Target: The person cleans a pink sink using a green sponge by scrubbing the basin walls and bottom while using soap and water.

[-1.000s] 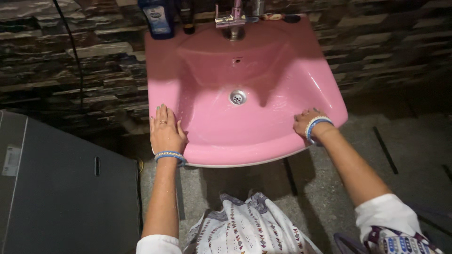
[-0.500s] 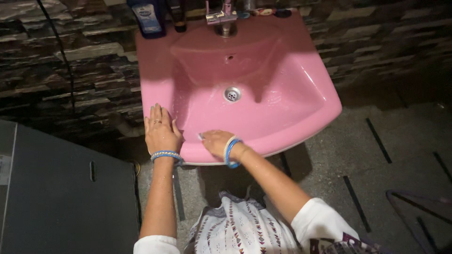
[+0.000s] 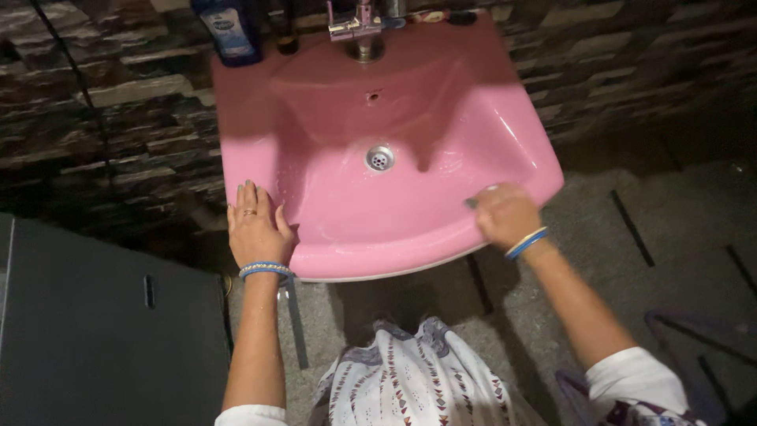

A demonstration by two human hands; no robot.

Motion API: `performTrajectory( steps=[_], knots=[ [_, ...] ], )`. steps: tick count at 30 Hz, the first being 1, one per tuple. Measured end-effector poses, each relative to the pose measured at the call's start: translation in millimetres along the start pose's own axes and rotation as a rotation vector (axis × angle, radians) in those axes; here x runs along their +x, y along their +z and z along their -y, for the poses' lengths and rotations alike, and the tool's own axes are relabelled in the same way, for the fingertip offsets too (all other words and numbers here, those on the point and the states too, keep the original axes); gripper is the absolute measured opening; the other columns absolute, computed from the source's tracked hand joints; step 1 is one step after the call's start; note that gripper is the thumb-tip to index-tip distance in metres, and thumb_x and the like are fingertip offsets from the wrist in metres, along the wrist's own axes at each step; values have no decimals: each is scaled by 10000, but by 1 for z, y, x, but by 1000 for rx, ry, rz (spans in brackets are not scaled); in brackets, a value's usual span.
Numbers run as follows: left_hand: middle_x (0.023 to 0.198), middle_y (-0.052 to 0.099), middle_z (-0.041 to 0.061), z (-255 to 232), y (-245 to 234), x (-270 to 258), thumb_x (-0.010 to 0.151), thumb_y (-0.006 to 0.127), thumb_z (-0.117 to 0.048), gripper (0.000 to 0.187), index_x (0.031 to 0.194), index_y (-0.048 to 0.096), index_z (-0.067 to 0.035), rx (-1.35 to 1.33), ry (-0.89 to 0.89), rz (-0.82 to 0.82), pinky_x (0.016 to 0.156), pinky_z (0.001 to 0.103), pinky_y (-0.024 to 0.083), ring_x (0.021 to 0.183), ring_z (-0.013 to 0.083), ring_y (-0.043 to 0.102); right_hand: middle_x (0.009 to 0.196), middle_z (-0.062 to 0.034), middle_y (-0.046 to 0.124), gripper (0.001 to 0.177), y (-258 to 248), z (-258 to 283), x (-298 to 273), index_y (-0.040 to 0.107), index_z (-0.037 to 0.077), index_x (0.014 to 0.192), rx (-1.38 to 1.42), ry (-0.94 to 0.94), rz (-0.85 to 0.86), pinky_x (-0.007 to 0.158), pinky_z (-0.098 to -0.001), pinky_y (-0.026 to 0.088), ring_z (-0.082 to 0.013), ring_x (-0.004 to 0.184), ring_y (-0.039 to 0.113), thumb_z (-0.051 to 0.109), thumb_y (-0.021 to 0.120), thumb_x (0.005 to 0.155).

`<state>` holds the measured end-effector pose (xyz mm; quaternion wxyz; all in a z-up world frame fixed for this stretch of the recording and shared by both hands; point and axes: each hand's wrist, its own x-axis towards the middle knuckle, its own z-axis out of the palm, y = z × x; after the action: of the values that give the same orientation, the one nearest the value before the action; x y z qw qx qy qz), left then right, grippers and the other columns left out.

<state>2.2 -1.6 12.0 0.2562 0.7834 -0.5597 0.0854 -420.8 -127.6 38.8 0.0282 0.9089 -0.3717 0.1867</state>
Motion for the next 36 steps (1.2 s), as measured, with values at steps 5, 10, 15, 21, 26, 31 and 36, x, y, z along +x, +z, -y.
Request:
performTrajectory(
  steps=[5,10,15,21,26,31,36],
  knots=[
    [1531,515,237,-3,-5,0,927,624,-204,495,1362,607,31,6,-3,1,1190,520,319,1445,371,448,856,-159,733,229,4,-4,4,739,40,829,-49,128,-31,899,-506,513,-351,858,668,193,570,853],
    [1522,536,222,0,-3,-1,947,616,-199,440,1334,632,10,-8,-12,-5,1195,516,329,1438,371,459,901,-196,748,233,31,59,11,721,11,868,-37,-172,-20,792,-499,537,-346,819,701,168,552,904],
    [1500,566,205,0,-4,-1,962,618,-197,412,1323,648,-1,2,4,-38,1191,505,358,1416,375,493,900,-205,731,238,46,152,44,706,11,942,230,-70,71,814,-490,533,-352,832,702,171,547,867],
    [1484,583,208,-4,-7,-3,956,618,-190,413,1323,659,-6,17,19,-69,1186,505,380,1392,373,521,1134,-190,727,308,35,154,38,678,-8,1153,416,-169,-33,971,-472,505,-342,1070,686,182,585,930],
    [1510,582,195,-1,-5,-6,977,625,-194,407,1343,666,-20,26,18,-68,1194,495,390,1408,364,524,1176,-156,728,370,29,81,8,696,40,1203,254,-209,40,1012,-493,474,-321,1088,672,183,595,877],
    [1525,582,181,1,-2,-7,981,630,-198,408,1349,670,-27,67,31,-72,1209,495,384,1429,355,523,1107,-91,751,318,10,-8,1,739,94,1139,110,-279,88,1129,-585,399,-269,1071,676,181,536,910],
    [1524,579,184,0,-2,-8,985,619,-192,420,1373,665,-37,63,7,-69,1199,496,383,1414,358,521,1051,-80,754,327,-24,-83,23,751,120,1089,4,-169,418,1172,-664,222,-222,1127,659,211,518,878]
  ],
)
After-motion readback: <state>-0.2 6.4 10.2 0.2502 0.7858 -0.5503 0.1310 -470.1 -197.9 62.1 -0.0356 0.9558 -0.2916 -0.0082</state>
